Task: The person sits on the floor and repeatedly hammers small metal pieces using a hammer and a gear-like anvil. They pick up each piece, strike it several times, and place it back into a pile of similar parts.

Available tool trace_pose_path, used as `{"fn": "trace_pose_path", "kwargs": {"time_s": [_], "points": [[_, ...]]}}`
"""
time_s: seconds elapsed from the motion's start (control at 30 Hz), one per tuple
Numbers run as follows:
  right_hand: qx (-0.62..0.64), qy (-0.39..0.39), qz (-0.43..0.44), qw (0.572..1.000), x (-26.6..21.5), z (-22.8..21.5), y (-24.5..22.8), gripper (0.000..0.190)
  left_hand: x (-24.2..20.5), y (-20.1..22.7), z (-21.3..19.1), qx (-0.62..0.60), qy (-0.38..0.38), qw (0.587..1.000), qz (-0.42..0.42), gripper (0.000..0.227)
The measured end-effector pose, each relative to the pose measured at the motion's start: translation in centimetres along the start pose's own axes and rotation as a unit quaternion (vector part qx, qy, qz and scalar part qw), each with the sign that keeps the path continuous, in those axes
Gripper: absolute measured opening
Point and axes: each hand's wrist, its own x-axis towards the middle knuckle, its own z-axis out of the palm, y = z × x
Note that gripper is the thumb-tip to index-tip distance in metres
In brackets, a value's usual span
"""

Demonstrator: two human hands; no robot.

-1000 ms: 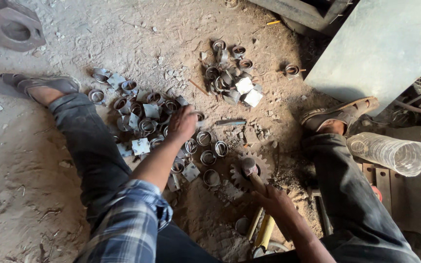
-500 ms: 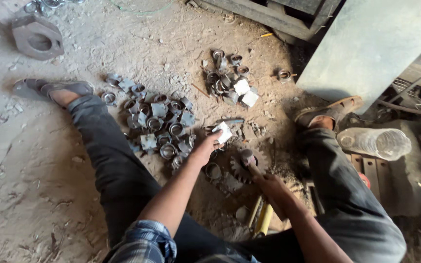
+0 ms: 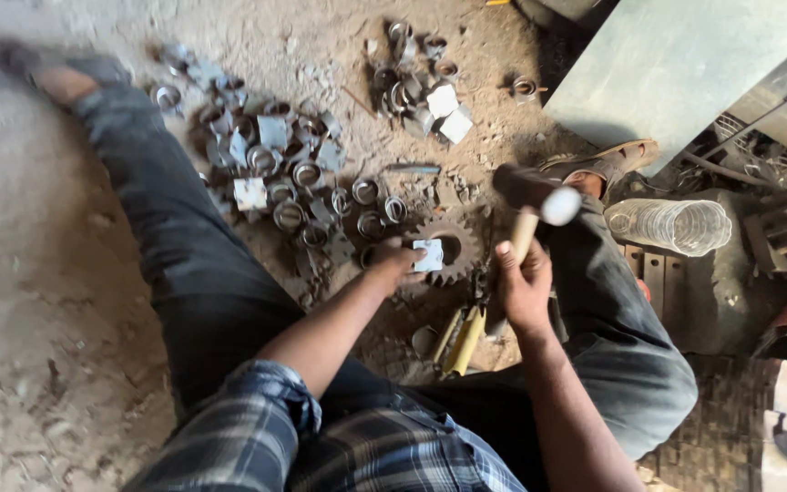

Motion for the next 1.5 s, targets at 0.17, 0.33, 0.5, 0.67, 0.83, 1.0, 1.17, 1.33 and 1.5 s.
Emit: {"fn": "trace_pose_path", "kwargs": {"time_s": [0.17, 0.33, 0.5, 0.67, 0.83, 1.0, 1.17, 1.33, 1.5], "points": [[-0.020, 0.019, 0.029, 0.999, -0.9, 0.1, 0.1, 0.030, -2.0, 0.4, 0.2, 0.165, 0.076, 0.978, 0.098, 0.036], [-0.012, 0.028, 0.111, 0.993, -0.6, 0.0, 1.3, 0.029, -2.4, -0.1, 0.6, 0.220, 0.113, 0.954, 0.168, 0.039], [-0.063, 0.016, 0.037, 0.997, -0.5, 0.0, 2.0, 0.030, -3.1, 0.3, -0.1, 0.282, 0.171, 0.919, 0.216, 0.035], [-0.131, -0.001, 0.024, 0.991, -1.1, -0.4, 2.5, 0.032, -3.2, 1.3, -0.2, 0.299, 0.173, 0.926, 0.149, 0.035], [-0.177, -0.014, -0.011, 0.984, -1.2, 0.1, 2.9, 0.030, -1.2, -0.2, -0.9, 0.098, 0.086, 0.980, 0.149, 0.021], [-0.160, -0.030, -0.056, 0.985, -1.3, -0.1, 2.7, 0.025, 0.1, -1.2, -1.5, 0.075, 0.088, 0.981, 0.158, 0.026], [-0.219, -0.065, -0.034, 0.973, -1.6, 0.9, 2.1, 0.028, -0.4, -1.1, -1.6, 0.218, 0.154, 0.953, 0.145, 0.037], [-0.306, -0.081, 0.360, 0.877, -1.0, 2.5, 2.1, 0.041, -0.3, -0.8, -1.4, 0.295, 0.202, 0.909, 0.215, 0.055], [-0.257, -0.029, 0.229, 0.938, -0.7, 0.2, 2.9, 0.048, -1.3, 0.0, -1.5, 0.254, 0.143, 0.953, 0.082, 0.031]]}}
